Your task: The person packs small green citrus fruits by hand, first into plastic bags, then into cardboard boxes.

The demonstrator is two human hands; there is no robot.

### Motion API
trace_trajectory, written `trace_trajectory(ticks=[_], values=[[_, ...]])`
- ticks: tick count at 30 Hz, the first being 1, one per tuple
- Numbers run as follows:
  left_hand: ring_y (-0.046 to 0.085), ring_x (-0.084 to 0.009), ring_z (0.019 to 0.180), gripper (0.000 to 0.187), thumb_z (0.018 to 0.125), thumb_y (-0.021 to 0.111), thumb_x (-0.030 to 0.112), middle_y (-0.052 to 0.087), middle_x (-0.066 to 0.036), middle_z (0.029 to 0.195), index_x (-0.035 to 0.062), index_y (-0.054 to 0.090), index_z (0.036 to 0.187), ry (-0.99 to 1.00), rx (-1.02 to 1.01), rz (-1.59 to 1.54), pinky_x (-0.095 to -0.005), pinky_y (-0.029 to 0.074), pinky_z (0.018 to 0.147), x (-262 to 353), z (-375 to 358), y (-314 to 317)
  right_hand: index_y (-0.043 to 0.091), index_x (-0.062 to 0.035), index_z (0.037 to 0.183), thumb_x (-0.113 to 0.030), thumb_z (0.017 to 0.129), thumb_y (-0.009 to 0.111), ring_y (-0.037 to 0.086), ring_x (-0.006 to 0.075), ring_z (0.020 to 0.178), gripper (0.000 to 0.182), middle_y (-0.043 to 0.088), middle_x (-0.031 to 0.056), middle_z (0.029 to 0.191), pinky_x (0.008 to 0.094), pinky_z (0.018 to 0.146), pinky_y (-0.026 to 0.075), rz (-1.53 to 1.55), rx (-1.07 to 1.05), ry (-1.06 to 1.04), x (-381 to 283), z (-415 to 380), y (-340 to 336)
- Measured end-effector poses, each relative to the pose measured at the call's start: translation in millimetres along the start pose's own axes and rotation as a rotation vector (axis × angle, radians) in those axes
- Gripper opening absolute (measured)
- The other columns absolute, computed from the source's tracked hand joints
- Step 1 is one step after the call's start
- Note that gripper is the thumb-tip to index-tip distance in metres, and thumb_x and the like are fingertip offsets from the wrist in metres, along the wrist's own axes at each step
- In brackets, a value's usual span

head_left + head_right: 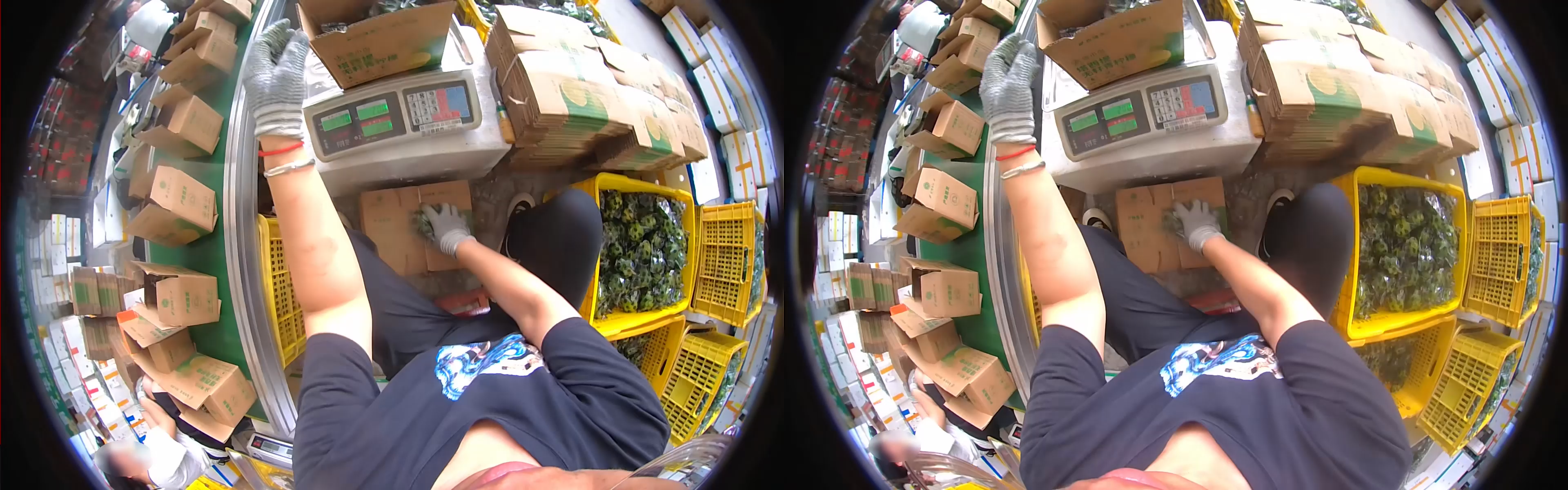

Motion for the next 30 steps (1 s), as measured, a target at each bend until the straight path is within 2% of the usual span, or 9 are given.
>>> trace_trajectory(ticks=[2, 5, 9, 12, 17, 19, 24, 29, 30], values=[[0.057, -0.01, 0.084, 0.032, 0.084, 0.067, 0.015, 0.063, -0.006, 0.1, -0.0015, 0.059, 0.11, 0.039, -0.01, 0.119, -0.0231, 0.048, 0.075, 1, -2, 0, 0.038, -0.0202, 0.132, -0.036, 0.072, 0.068, 0.049, 0.0414, 0.113, 0.069, 0.044, 0.0207, 0.127, 0.0501, 0.089, 0.044, -0.16, 0.091, -0.022, 5, -5, 13], [0.058, -0.0106, 0.086, 0.032, 0.084, 0.066, 0.016, 0.064, -0.006, 0.1, -0.0012, 0.06, 0.11, 0.003, -0.005, 0.111, -0.0236, 0.048, 0.077, -2, -1, -7, 0.031, -0.0196, 0.137, -0.036, 0.071, 0.069, 0.05, 0.0408, 0.112, 0.078, 0.047, 0.0212, 0.126, 0.0473, 0.091, 0.044, -0.084, -0.288, 0.172, -16, 1, -94], [0.058, -0.011, 0.087, 0.033, 0.084, 0.067, 0.017, 0.064, -0.007, 0.099, -0.001, 0.06, 0.111, 0.037, 0.009, 0.181, -0.0239, 0.047, 0.079, -5, 7, -12, 0.041, -0.0081, 0.131, -0.021, 0.072, 0.069, 0.058, 0.0301, 0.104, 0.066, 0.058, 0.0187, 0.114, 0.0364, 0.087, 0.048, 0.289, 0.163, -0.109, -6, 15, -208], [0.059, -0.0121, 0.09, 0.032, 0.084, 0.067, 0.019, 0.066, -0.009, 0.099, -0.0018, 0.062, 0.108, 0.078, -0.024, 0.239, -0.0257, 0.046, 0.082, 1, 3, -3, 0.049, -0.0082, 0.123, -0.026, 0.072, 0.067, 0.055, 0.0328, 0.109, 0.057, 0.058, 0.0188, 0.115, 0.0385, 0.09, 0.046, 0.333, 0.152, -0.155, 0, 20, -230], [0.062, -0.0183, 0.094, 0.026, 0.082, 0.068, 0.02, 0.067, -0.01, 0.103, 0.0069, 0.066, 0.104, 0.36, -0.033, 0.599, -0.0283, 0.046, 0.086, 12, 2, 14, 0.049, -0.0128, 0.125, -0.031, 0.075, 0.066, 0.052, 0.0368, 0.113, 0.056, 0.051, 0.0185, 0.126, 0.0402, 0.092, 0.045, 0.016, -0.238, -0.177, -41, 4, -137], [0.063, -0.0208, 0.095, 0.023, 0.08, 0.069, 0.019, 0.067, -0.008, 0.1, 0.0099, 0.067, 0.101, 0.465, -0.026, 0.519, -0.0296, 0.046, 0.086, 14, 1, 27, 0.049, -0.0134, 0.126, -0.034, 0.076, 0.066, 0.047, 0.038, 0.118, 0.056, 0.045, 0.0221, 0.129, 0.0409, 0.094, 0.044, -0.288, -0.138, -0.306, -41, -13, -66], [0.062, -0.0233, 0.095, 0.021, 0.078, 0.069, 0.015, 0.067, -0.01, 0.098, 0.0072, 0.068, 0.098, 0.601, -0.143, 0.614, -0.0321, 0.046, 0.087, 38, 0, 58, 0.052, -0.015, 0.121, -0.027, 0.078, 0.064, 0.048, 0.0375, 0.115, 0.046, 0.048, 0.0245, 0.118, 0.0427, 0.088, 0.045, 0.386, -0.099, 0.207, 32, 11, 51], [0.06, -0.0204, 0.091, 0.033, 0.085, 0.062, 0.031, 0.065, -0.013, 0.103, 0.007, 0.065, 0.107, 0.23, -0.527, 0.576, -0.0306, 0.045, 0.082, 27, 50, 105, 0.053, -0.0138, 0.103, -0.027, 0.075, 0.063, 0.056, 0.0373, 0.09, 0.033, 0.052, 0.0184, 0.098, 0.0453, 0.073, 0.047, 0.605, 0.115, -0.162, -14, -70, -158], [0.057, -0.0172, 0.089, 0.034, 0.085, 0.062, 0.03, 0.065, -0.012, 0.102, 0.0061, 0.064, 0.108, -0.079, -0.684, 0.462, -0.0292, 0.044, 0.082, -15, 80, 111, 0.054, -0.0136, 0.103, -0.025, 0.074, 0.064, 0.057, 0.0355, 0.089, 0.032, 0.053, 0.0168, 0.097, 0.0433, 0.073, 0.047, 0.625, 0.186, -0.137, -10, -94, -186]])
Point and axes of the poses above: each hand's wrist, its own z-axis towards the middle knuckle, its own y-axis out of the palm, x = y × z, the point moved 3 cm from there along z, towards the middle knuckle
